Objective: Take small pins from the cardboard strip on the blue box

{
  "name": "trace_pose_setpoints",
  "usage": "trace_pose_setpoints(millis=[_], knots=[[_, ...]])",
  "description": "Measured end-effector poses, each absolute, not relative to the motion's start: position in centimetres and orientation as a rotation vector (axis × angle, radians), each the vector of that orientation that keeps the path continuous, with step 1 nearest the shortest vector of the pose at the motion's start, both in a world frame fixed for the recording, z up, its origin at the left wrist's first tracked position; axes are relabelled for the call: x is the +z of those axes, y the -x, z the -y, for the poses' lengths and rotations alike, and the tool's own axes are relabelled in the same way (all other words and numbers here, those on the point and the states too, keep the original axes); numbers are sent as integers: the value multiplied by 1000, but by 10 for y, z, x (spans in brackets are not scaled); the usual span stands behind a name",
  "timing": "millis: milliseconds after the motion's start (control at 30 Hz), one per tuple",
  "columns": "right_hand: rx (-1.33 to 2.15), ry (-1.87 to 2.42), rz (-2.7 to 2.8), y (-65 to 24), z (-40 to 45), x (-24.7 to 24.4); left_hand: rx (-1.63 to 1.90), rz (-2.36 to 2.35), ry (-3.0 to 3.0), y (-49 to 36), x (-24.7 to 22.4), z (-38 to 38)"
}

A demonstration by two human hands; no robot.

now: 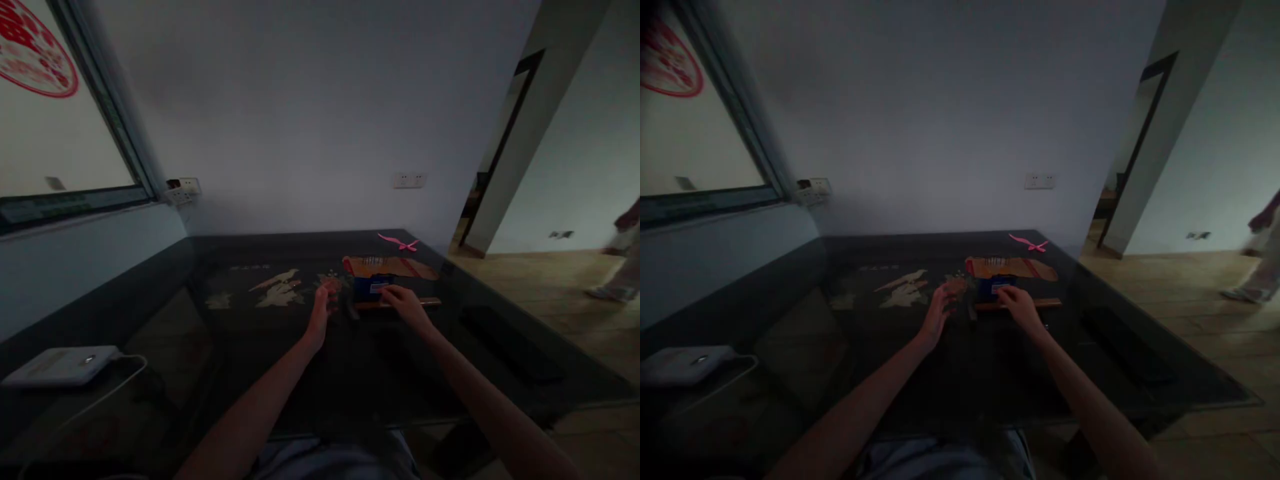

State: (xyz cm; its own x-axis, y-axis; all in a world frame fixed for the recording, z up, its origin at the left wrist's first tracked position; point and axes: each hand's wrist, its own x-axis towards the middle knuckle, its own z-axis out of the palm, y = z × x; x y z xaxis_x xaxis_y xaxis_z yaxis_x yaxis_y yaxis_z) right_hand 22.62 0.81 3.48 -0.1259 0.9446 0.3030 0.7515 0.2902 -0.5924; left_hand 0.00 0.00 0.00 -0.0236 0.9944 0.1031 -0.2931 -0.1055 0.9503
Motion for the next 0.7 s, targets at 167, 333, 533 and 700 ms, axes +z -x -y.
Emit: trace_pose_setpoints(millis=[167, 333, 533, 700], knots=[[56, 1886, 1856, -280, -35, 18, 1363, -1001, -1160, -2, -7, -3], [122, 1980, 1929, -276, -67, 10, 1314, -1077, -1247, -1, -9, -4], [223, 2012, 1955, -257, -97, 4, 1287, -1145, -1265, 3, -8, -4], [269, 1948, 1993, -232, -109, 3, 1313, -1149, -1246, 9, -14, -15]])
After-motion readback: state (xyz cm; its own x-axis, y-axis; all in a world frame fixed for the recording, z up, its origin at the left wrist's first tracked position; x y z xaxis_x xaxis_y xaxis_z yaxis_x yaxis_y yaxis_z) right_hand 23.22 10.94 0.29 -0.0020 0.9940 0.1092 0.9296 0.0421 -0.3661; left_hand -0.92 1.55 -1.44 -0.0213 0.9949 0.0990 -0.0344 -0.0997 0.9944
